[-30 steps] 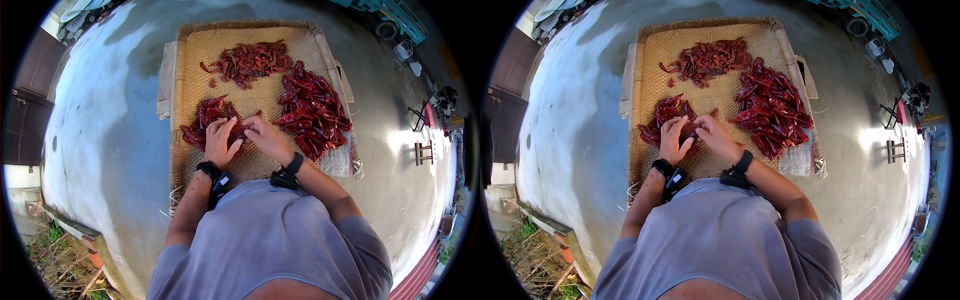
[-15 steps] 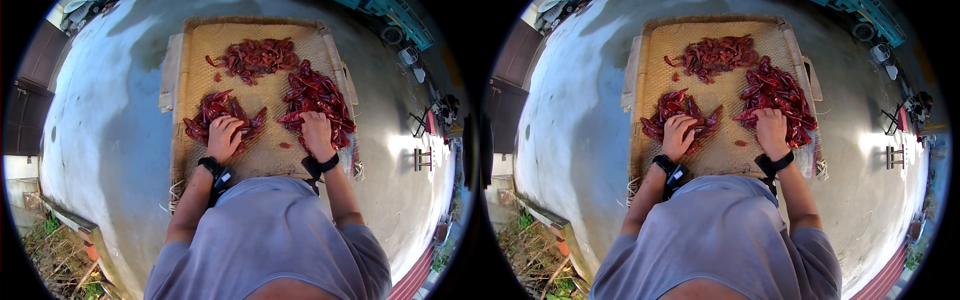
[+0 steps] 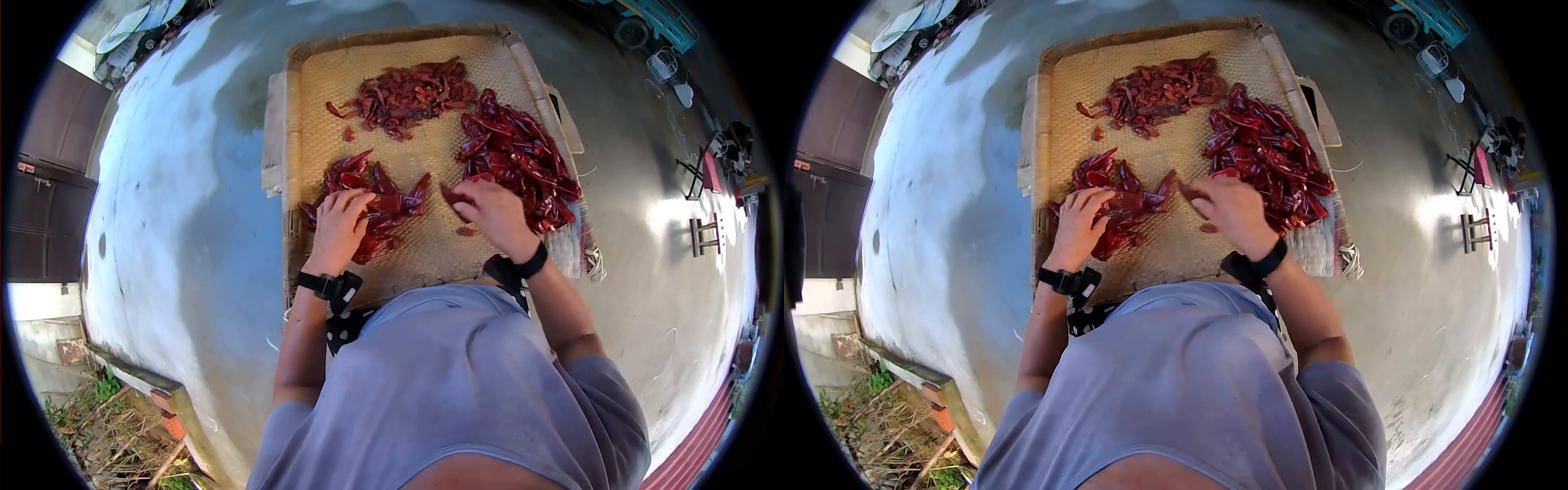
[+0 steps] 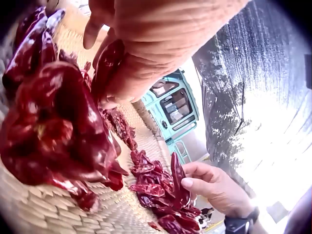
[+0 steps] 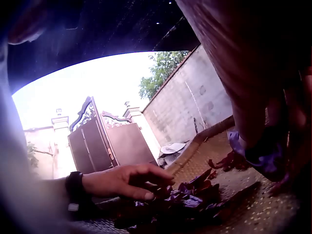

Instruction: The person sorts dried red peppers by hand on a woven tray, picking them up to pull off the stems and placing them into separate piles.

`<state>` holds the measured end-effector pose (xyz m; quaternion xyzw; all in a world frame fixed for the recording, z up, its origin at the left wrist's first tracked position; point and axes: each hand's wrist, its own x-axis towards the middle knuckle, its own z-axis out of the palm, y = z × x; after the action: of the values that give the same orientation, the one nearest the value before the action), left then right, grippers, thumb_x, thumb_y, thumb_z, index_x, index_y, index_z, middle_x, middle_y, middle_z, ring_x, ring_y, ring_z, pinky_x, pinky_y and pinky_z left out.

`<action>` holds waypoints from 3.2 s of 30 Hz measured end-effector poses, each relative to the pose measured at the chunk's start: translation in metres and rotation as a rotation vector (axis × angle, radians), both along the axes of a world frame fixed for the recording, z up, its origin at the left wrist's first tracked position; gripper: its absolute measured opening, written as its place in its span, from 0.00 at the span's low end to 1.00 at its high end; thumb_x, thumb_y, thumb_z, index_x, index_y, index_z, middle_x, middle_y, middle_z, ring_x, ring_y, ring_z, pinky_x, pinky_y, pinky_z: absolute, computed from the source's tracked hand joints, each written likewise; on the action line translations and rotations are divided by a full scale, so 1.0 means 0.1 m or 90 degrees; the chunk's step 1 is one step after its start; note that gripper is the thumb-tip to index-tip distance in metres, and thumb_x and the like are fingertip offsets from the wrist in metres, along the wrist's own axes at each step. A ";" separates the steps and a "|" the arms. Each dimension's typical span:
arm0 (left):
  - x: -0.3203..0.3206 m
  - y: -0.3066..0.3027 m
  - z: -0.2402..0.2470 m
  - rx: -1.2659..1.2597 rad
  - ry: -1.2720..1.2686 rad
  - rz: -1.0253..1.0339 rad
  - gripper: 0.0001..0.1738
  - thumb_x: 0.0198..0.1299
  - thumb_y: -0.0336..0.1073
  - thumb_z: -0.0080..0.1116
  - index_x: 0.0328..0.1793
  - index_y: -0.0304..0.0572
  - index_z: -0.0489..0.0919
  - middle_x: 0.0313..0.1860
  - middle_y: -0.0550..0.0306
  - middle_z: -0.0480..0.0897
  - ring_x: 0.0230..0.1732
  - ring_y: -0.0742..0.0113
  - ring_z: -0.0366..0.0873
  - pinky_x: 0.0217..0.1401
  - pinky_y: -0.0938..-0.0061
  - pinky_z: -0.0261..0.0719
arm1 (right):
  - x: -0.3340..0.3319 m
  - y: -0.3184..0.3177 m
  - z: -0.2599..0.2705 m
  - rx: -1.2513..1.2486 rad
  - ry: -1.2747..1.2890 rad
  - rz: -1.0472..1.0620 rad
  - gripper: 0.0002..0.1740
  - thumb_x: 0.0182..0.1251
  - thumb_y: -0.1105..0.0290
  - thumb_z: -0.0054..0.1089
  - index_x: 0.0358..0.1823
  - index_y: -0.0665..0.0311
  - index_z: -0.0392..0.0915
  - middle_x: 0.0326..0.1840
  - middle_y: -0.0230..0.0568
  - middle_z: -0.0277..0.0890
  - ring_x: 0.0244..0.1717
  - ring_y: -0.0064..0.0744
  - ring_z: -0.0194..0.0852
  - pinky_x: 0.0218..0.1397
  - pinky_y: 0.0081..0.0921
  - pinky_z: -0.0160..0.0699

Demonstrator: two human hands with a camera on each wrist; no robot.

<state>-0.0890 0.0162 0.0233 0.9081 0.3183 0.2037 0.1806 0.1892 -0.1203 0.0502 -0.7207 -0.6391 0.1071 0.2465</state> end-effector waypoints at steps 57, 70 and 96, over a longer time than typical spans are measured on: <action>0.32 -0.20 -0.38 -0.066 -0.005 0.013 0.23 0.53 0.35 0.69 0.58 0.53 0.81 0.64 0.59 0.77 0.76 0.50 0.62 0.77 0.50 0.59 | 0.20 -0.65 0.01 -0.212 -0.209 -0.139 0.31 0.53 0.66 0.74 0.61 0.56 0.76 0.59 0.43 0.68 0.59 0.50 0.71 0.56 0.46 0.77; 0.27 -0.17 -0.38 -0.113 -0.036 0.003 0.30 0.55 0.38 0.70 0.67 0.56 0.77 0.72 0.62 0.72 0.79 0.50 0.58 0.79 0.49 0.55 | 0.19 -0.61 0.16 -0.156 0.181 -0.067 0.32 0.54 0.76 0.68 0.64 0.62 0.73 0.56 0.45 0.74 0.57 0.42 0.76 0.61 0.36 0.77; -0.58 -0.33 0.42 -0.001 0.118 0.256 0.28 0.52 0.29 0.69 0.62 0.45 0.79 0.56 0.48 0.80 0.62 0.46 0.72 0.66 0.57 0.70 | -1.01 0.50 -0.07 -0.102 0.467 0.340 0.22 0.70 0.67 0.64 0.62 0.64 0.74 0.61 0.41 0.71 0.64 0.37 0.70 0.70 0.32 0.69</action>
<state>-0.1466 -0.0166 0.0658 0.8408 0.5086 0.1512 0.1073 0.0886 -0.0708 0.0429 -0.4622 -0.6625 0.4638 0.3637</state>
